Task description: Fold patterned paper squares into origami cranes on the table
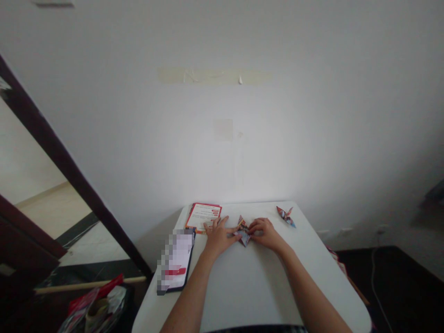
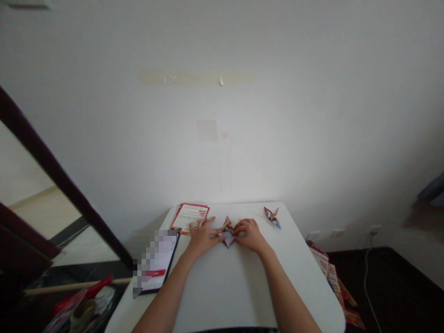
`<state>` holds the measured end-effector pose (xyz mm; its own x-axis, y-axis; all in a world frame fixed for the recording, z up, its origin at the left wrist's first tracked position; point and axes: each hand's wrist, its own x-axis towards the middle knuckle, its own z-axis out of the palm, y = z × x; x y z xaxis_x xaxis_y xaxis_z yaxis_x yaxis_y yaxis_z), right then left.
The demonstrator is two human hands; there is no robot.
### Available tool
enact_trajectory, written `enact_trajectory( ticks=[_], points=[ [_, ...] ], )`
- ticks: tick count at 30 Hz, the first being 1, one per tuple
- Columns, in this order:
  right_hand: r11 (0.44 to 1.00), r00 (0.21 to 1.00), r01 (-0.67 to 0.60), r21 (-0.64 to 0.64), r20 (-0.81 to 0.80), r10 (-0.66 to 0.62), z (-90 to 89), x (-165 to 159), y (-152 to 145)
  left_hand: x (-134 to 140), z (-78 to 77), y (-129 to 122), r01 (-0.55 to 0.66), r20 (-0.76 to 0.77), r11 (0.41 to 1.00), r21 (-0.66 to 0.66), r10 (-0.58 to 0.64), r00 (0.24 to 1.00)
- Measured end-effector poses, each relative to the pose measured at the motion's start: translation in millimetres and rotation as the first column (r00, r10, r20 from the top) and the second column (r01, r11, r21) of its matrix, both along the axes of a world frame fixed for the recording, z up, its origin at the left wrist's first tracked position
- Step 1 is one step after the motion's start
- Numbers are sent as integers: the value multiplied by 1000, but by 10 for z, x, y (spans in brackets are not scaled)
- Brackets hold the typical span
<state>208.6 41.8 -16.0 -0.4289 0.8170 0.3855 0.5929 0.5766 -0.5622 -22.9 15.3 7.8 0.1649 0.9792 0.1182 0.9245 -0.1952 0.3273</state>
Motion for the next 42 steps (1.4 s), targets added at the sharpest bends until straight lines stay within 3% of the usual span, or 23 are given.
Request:
enact_trajectory(
  ticks=[14, 29, 42],
  points=[
    [1000, 999, 13, 13, -52, -13, -30, -8, 16, 56, -36, 37, -55, 34, 998, 36, 54, 998],
    [999, 999, 48, 18, 23, -49, 46, -44, -69, 103, -43, 42, -105, 48, 992, 62, 103, 994],
    [987, 981, 159, 29, 108, -162, 46, -151, -113, 31, -15, 42, -24, 64, 1000, 2, 24, 998]
  ],
)
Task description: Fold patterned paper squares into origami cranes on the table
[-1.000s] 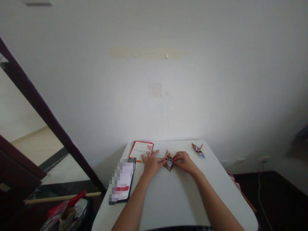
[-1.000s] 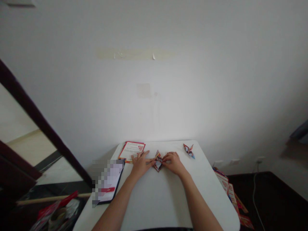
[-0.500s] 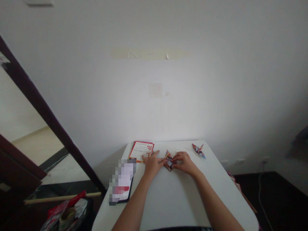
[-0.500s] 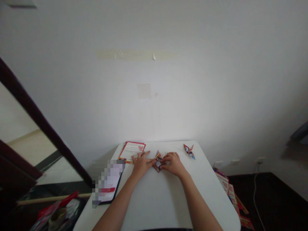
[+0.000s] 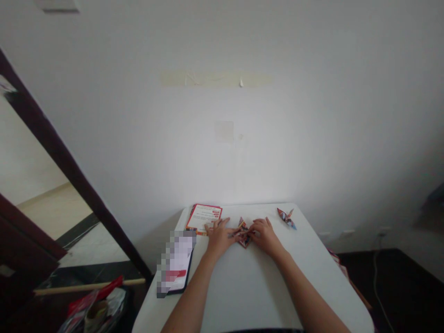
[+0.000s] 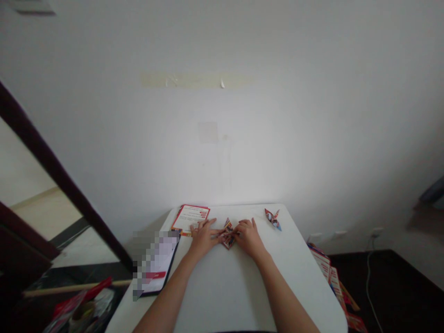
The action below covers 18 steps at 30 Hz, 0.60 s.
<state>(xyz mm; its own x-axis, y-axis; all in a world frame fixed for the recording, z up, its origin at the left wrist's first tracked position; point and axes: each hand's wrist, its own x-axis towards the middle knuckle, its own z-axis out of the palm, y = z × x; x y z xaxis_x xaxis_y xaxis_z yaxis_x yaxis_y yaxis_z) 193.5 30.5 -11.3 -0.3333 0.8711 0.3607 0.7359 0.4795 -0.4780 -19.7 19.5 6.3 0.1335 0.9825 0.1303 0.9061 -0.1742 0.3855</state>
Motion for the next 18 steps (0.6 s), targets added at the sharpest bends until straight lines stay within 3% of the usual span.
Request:
enact_trajectory(
  ticks=[8, 18],
  points=[
    [996, 995, 33, 83, 86, -40, 4, -84, -35, 54, -16, -13, -2, 73, 996, 90, -5, 997],
    [994, 986, 75, 82, 144, -86, -14, -146, -49, 92, -84, 11, 15, 71, 990, 140, -25, 997]
  ],
)
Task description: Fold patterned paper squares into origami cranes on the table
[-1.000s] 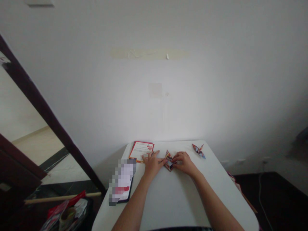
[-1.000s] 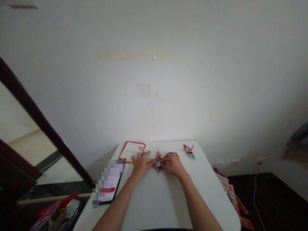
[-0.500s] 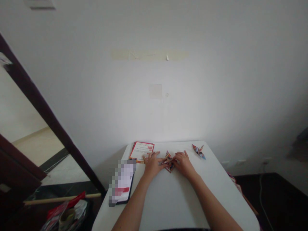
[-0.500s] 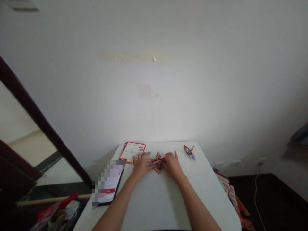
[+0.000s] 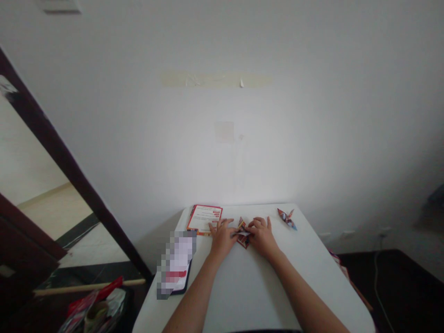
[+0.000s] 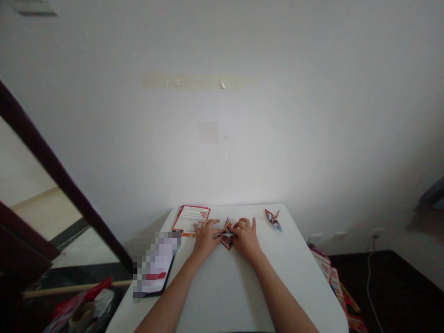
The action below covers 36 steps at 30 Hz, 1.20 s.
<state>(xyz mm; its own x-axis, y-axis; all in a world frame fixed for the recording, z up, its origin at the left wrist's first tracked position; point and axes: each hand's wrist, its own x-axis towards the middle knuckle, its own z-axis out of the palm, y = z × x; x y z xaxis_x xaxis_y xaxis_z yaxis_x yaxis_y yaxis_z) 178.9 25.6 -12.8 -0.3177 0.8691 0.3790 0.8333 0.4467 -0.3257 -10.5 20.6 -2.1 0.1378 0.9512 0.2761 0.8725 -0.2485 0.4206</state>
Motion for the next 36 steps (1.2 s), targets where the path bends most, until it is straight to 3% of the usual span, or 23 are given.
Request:
enact_trajectory(
  ticks=[10, 23, 36],
  points=[
    [997, 999, 40, 63, -11, -40, -1, -16, 38, 45, 76, -24, -54, -29, 998, -19, 53, 998],
    [969, 969, 241, 51, -64, -238, -33, -114, 72, 191, 46, 32, -176, -3, 984, 32, 176, 984],
    [945, 945, 326, 16, 28, -326, 104, -215, -4, 266, 32, 30, -249, -15, 968, 26, 250, 968]
  ],
)
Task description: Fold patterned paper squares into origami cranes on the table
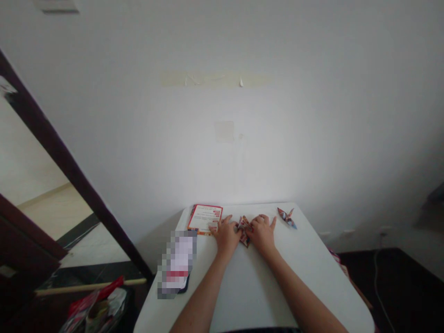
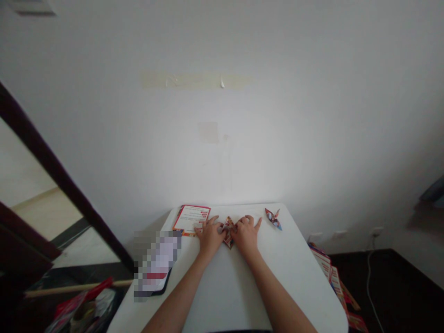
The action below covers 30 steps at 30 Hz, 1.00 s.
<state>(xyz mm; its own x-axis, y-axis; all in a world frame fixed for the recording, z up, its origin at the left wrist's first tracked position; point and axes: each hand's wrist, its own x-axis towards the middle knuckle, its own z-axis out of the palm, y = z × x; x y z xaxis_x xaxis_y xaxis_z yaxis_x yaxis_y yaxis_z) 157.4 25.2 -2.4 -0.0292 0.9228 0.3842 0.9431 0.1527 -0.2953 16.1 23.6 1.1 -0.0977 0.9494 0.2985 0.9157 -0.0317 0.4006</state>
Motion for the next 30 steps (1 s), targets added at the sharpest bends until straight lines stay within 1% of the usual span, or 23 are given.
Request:
enact_trajectory(
  ticks=[4, 8, 11, 16, 21, 27, 30],
  points=[
    [1000, 1000, 3, -24, -26, -4, -8, 1, 16, -4, -19, 20, -20, -2, 1000, -6, 20, 1000],
    [995, 993, 23, -96, -116, -34, -34, 10, 47, -20, -21, 52, -18, -17, 998, -63, 17, 1000],
    [990, 982, 28, -139, -182, -53, -50, 27, 65, -26, -31, 63, -7, -28, 998, -65, 5, 1000],
    [991, 973, 25, -132, -226, -55, -68, 50, 74, -21, -54, 41, -17, -37, 999, -42, 15, 999],
    [993, 976, 38, -116, -210, -62, -75, 41, 65, -20, -55, 21, -26, -47, 999, -19, 25, 999],
    [997, 990, 41, -58, -131, -49, -36, 6, 21, 5, -34, -1, -16, -65, 1000, -4, 16, 998],
    [997, 993, 44, -58, -109, -51, -22, -9, 17, 17, -36, -4, -21, -63, 1000, -3, 21, 998]
  ],
)
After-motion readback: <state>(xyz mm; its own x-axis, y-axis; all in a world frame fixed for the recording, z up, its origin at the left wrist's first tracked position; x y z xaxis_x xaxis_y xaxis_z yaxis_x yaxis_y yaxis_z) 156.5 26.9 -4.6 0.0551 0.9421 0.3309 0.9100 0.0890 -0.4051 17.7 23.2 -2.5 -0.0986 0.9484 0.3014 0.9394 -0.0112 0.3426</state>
